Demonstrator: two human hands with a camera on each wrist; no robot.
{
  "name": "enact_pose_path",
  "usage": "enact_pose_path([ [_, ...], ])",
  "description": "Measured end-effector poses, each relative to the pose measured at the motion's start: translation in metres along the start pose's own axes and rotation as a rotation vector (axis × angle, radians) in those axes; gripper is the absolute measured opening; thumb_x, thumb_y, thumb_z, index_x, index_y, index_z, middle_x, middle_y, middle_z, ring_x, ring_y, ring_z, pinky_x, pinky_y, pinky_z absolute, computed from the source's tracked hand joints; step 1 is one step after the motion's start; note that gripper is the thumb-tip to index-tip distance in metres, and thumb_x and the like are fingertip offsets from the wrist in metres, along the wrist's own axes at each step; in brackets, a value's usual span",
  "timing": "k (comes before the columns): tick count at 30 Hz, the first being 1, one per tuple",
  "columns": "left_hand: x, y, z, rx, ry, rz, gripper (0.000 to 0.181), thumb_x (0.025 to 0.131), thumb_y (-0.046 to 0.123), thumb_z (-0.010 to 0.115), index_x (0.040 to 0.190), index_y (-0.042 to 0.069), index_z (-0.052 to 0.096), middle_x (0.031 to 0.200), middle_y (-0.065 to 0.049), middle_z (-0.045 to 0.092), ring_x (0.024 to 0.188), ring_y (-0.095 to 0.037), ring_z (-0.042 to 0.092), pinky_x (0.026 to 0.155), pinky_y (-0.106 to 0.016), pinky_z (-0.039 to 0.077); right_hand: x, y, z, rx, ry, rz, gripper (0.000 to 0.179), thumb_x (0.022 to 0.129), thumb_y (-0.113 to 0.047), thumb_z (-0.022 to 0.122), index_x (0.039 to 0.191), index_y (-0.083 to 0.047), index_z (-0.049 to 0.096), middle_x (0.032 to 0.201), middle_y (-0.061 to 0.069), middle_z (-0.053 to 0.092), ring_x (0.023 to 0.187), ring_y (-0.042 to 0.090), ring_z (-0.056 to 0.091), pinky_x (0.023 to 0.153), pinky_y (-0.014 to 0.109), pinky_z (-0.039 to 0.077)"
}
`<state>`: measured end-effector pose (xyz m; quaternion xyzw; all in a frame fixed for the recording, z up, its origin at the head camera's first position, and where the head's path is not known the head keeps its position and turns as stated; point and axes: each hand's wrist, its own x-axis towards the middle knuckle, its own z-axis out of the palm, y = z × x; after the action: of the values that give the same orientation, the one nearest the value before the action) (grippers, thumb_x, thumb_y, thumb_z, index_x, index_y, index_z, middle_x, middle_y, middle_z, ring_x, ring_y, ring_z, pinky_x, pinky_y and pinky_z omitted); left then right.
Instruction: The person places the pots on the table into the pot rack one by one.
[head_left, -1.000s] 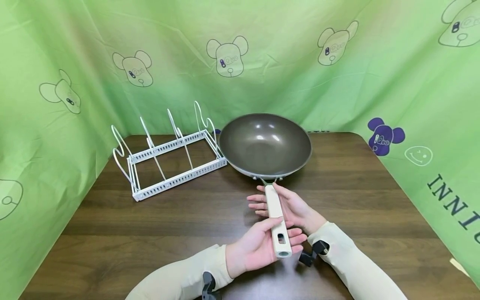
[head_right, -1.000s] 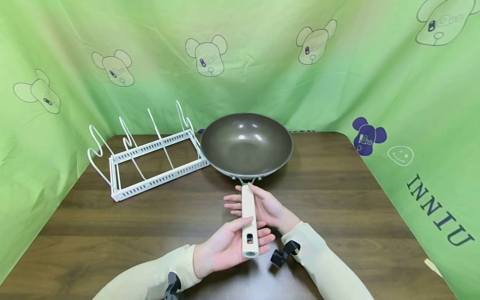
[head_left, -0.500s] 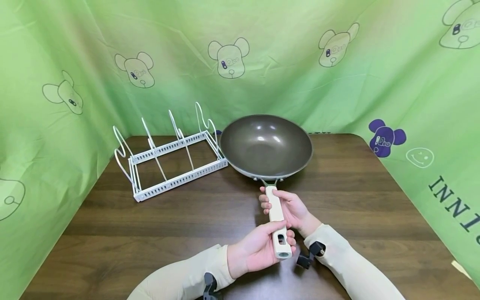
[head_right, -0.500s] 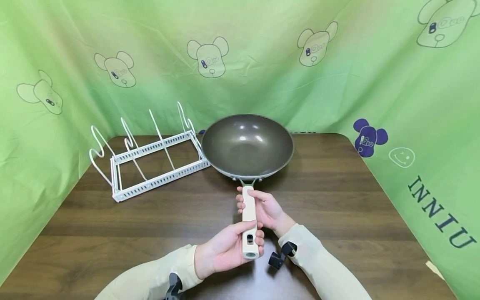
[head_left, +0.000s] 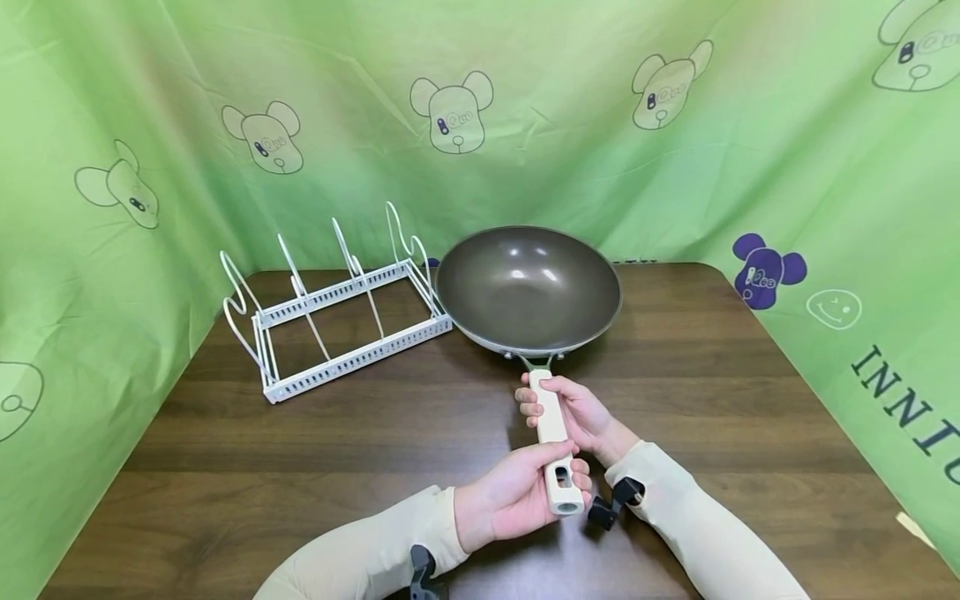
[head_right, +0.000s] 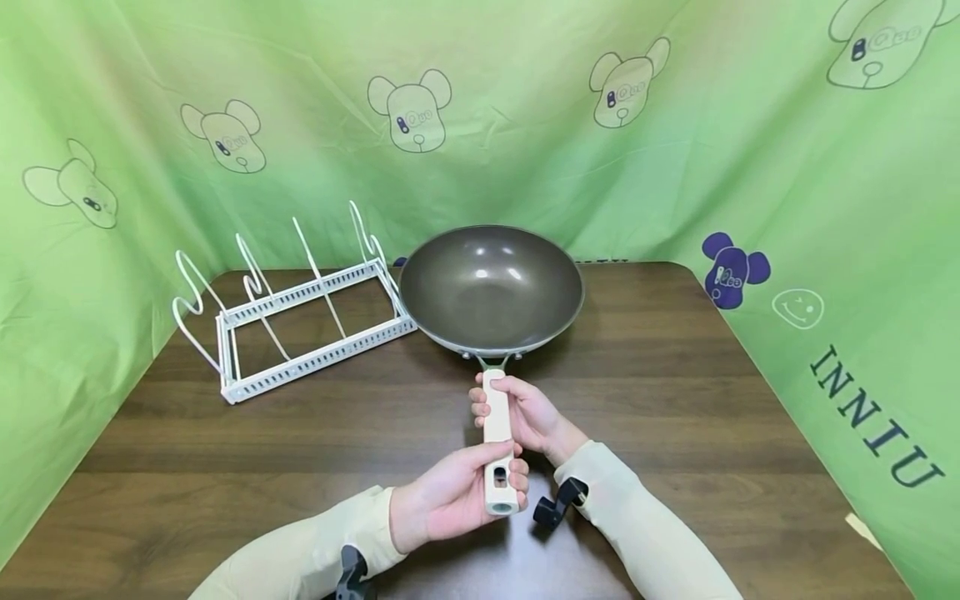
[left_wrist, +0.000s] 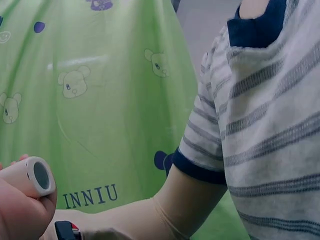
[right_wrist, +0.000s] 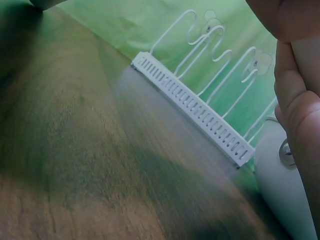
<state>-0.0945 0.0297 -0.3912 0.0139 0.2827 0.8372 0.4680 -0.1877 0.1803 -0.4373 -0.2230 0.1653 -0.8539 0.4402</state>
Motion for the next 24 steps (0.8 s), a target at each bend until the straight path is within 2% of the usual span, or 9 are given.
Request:
enact_pose_path([
  [6, 0.001, -0.002, -0.003, 0.014, -0.022, 0.018, 0.013, 0.107, 0.015, 0.029, 0.1, 0.012, 0.039, 0.084, 0.003, 0.041, 0.075, -0.005, 0.041, 0.076, -0.02, 0.04, 0.0, 0.0, 0.001, 0.0, -0.019, 0.002, 0.026, 0.106, -0.009, 0.025, 0.123, -0.002, 0.044, 0.102, 0.008, 0.052, 0.09, 0.015, 0.054, 0.084, 0.027, 0.049],
  [15, 0.002, -0.003, -0.007, 0.035, -0.057, 0.046, 0.008, 0.106, 0.011, 0.029, 0.103, 0.012, 0.037, 0.084, 0.003, 0.041, 0.075, -0.006, 0.041, 0.076, -0.021, 0.04, 0.0, 0.001, -0.001, -0.025, -0.002, -0.014, 0.027, 0.106, -0.008, 0.023, 0.122, -0.001, 0.044, 0.101, 0.008, 0.052, 0.089, 0.016, 0.055, 0.082, 0.025, 0.049],
  [24, 0.005, -0.004, -0.011, 0.083, -0.085, 0.082, 0.008, 0.105, 0.008, 0.029, 0.105, 0.012, 0.036, 0.083, 0.002, 0.042, 0.076, -0.009, 0.043, 0.075, -0.023, 0.043, 0.0, -0.004, -0.001, -0.087, -0.008, -0.045, 0.028, 0.105, -0.005, 0.021, 0.121, -0.001, 0.043, 0.1, 0.008, 0.052, 0.085, 0.017, 0.056, 0.084, 0.028, 0.05],
])
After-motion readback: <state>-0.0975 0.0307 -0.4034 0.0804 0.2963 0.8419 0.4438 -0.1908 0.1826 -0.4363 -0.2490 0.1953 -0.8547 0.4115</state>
